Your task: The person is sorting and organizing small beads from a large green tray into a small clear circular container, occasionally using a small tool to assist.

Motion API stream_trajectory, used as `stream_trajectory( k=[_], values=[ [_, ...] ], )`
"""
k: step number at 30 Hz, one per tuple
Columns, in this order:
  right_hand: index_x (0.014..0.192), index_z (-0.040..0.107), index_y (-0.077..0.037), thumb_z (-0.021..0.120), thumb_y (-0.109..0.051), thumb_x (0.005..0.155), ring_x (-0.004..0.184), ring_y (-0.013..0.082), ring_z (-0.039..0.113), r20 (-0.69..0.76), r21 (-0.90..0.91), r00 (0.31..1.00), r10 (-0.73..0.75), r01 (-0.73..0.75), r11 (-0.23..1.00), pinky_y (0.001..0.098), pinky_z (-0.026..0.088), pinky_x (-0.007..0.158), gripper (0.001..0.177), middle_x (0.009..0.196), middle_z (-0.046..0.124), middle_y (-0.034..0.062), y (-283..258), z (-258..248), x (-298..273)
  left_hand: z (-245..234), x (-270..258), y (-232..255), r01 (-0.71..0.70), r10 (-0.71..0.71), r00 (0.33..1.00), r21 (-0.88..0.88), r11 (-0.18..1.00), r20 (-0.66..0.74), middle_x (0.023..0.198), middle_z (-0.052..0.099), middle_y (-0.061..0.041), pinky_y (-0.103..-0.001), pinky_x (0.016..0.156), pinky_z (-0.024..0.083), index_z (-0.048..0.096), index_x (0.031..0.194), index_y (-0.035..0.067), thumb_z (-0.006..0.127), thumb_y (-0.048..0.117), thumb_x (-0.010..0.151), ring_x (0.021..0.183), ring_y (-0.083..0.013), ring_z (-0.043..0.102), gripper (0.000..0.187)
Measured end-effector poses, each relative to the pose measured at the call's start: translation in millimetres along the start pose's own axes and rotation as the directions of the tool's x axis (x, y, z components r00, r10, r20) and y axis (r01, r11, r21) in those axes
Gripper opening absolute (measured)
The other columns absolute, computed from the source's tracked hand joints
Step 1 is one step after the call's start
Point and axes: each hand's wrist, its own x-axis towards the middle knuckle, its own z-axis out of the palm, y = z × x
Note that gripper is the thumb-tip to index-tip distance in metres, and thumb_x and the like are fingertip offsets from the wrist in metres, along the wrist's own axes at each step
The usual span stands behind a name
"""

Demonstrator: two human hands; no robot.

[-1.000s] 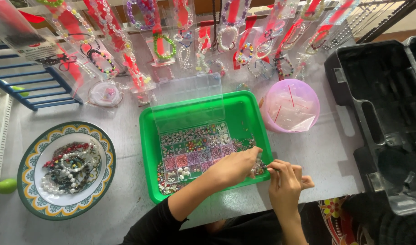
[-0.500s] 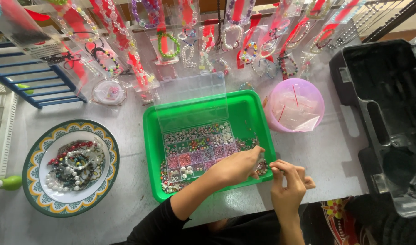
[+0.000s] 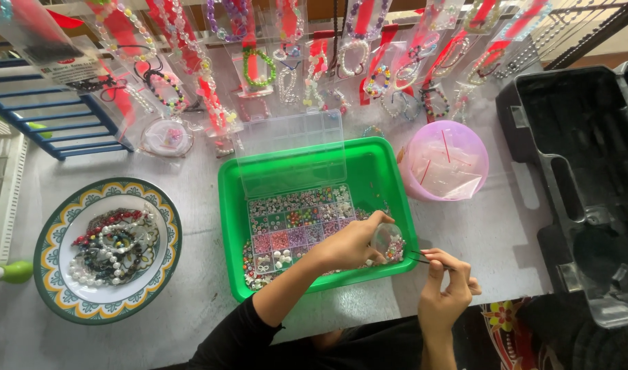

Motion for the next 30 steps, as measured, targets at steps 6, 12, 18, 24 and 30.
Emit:
stream_trajectory(
  k=[6,12,18,24,30],
  values=[
    [0.103,0.06,-0.014,0.049,-0.025,0.115,0.098,0.0093,0.065,-0.056,0.076,0.998,-0.04,0.044,0.996,0.0343,0.025,0.103,0.019,0.106,0.073,0.0001,-3.9,-4.5,-2.4,-7.2,-12.9,6.1,0.003,-0.006,0.999,-0.087,0.996,-0.036,0.109,0.077,-0.014,-0.035,0.074,0.048,0.038,0.148,0.014,0.068,0.007,0.091,0.088,-0.0213,0.067,0.064],
    [0.105,0.055,-0.002,0.049,-0.018,0.114,0.1,0.0284,0.069,-0.134,0.382,0.989,-0.067,0.113,0.917,0.0316,0.052,0.085,0.019,0.098,0.066,0.0144,0.8,1.8,-9.4,-20.8,-32.6,-14.8,-0.236,0.182,0.964,-0.305,0.923,-0.193,0.126,0.07,-0.02,-0.037,0.088,0.064,0.041,0.141,0.007,0.074,0.005,0.085,0.109,-0.0285,0.074,0.065],
    [0.108,0.048,0.004,0.045,-0.02,0.115,0.092,0.032,0.066,-0.152,0.549,0.988,-0.007,0.091,0.831,0.0374,0.061,0.081,0.026,0.103,0.061,0.0287,-28.8,16.2,-11.1,-21.4,-88.0,-21.1,-0.42,0.352,0.905,-0.381,0.824,-0.238,0.116,0.068,-0.023,-0.037,0.089,0.065,0.042,0.141,0.002,0.079,0.006,0.08,0.106,-0.0283,0.073,0.071],
    [0.112,0.045,-0.007,0.052,-0.028,0.113,0.109,0.0273,0.064,0.016,0.787,0.987,0.162,-0.112,0.606,0.0372,0.061,0.092,0.022,0.112,0.061,0.0228,-48.0,44.3,-17.6,-29.4,-123.4,-50.4,-0.744,0.616,0.622,-0.12,0.657,-0.482,0.154,0.045,-0.026,-0.035,0.093,0.063,0.04,0.124,0.01,0.083,0.013,0.08,0.111,-0.0248,0.069,0.061],
    [0.112,0.046,-0.01,0.064,-0.017,0.103,0.101,0.0195,0.064,0.061,0.792,0.992,0.107,-0.113,0.599,0.0298,0.059,0.092,0.021,0.113,0.062,0.0179,-88.8,76.6,-20.1,-36.9,-139.2,-72.8,-0.763,0.64,0.536,0.008,0.646,-0.55,0.148,0.05,-0.029,-0.038,0.106,0.056,0.039,0.125,0.008,0.083,0.019,0.081,0.131,-0.0305,0.06,0.063]
  ],
)
